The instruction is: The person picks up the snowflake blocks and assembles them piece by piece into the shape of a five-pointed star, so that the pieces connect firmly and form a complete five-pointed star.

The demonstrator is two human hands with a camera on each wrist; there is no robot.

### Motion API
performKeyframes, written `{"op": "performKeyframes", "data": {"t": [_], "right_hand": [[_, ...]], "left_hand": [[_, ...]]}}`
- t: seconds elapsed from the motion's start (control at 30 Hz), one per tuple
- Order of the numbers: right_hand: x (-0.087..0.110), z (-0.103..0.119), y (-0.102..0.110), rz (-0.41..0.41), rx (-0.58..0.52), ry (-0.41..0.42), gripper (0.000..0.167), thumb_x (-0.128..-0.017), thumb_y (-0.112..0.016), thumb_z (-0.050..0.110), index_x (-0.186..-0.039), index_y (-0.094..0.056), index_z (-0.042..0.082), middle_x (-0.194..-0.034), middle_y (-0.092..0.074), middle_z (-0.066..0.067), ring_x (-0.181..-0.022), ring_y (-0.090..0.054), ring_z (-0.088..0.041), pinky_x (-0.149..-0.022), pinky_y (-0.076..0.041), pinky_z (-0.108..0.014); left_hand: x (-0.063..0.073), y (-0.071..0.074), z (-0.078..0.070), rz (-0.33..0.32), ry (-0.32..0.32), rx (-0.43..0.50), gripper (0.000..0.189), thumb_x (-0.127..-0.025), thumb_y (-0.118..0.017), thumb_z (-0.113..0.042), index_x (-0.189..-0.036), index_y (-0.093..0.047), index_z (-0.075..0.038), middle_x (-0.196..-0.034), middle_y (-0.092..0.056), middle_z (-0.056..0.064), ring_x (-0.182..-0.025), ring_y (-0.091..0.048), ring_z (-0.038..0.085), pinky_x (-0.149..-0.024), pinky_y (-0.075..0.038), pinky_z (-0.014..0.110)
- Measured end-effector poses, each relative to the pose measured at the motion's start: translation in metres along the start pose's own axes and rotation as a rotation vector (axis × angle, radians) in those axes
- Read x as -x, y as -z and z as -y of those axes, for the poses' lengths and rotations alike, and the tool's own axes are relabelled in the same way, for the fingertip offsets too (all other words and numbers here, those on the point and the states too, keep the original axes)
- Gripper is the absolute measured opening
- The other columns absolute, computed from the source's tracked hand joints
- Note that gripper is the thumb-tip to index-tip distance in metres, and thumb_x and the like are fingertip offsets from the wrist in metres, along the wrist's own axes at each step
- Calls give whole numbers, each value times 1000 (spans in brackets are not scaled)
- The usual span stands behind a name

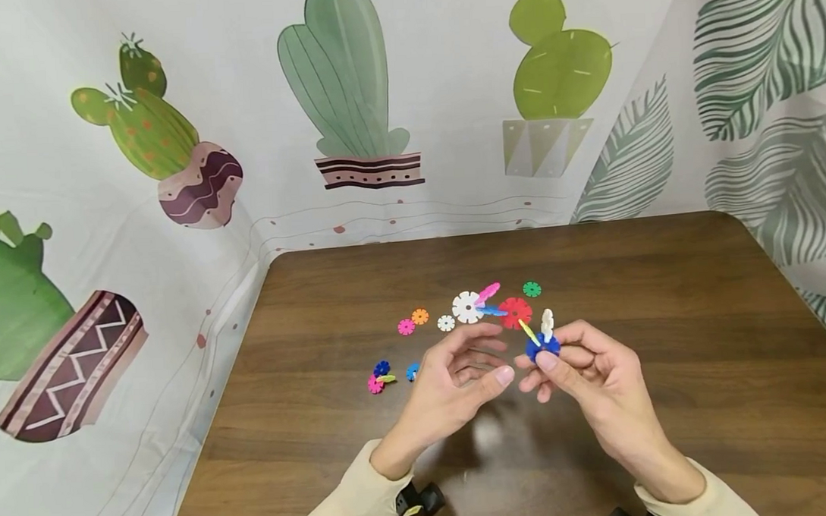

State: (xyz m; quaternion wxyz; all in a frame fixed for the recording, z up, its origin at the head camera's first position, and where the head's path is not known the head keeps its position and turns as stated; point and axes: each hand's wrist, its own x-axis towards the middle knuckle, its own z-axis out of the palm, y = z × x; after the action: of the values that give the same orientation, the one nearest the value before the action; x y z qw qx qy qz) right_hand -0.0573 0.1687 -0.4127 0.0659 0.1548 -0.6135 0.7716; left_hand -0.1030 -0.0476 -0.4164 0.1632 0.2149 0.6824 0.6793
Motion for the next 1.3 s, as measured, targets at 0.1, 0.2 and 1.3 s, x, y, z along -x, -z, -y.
{"op": "performKeyframes", "data": {"t": [0.1, 0.2, 1.3], "right_hand": [[1, -3, -5, 8, -53, 33, 25, -100, -53, -21, -104, -59, 2, -95, -85, -7, -73, -78, -17, -59, -61, -32], [2, -7, -10, 19, -63, 13, 25, -100, -54, -20, -102, -59, 5, -90, -84, -5, -73, -79, -17, -58, -61, -33], [-15, -14, 20, -23, 128, -103, 18, -103, -64, -7, -119, -66, 1, -105, -84, -5, -77, -79, -15, -60, -61, -30]], "left_hand": [[-2, -7, -2, -5, -39, 24, 51, -100, -77, -37, -141, -63, -9, -136, -70, 18, -116, -72, 6, -100, -61, 28], [-5, -16, -4, -32, -68, 93, 50, -101, -76, -35, -138, -65, -2, -136, -69, 26, -116, -71, 3, -101, -60, 25], [-6, 5, -11, -299, -45, 177, 35, -93, -81, -8, -126, -73, 2, -120, -79, 3, -107, -74, 14, -93, -62, 23]]}}
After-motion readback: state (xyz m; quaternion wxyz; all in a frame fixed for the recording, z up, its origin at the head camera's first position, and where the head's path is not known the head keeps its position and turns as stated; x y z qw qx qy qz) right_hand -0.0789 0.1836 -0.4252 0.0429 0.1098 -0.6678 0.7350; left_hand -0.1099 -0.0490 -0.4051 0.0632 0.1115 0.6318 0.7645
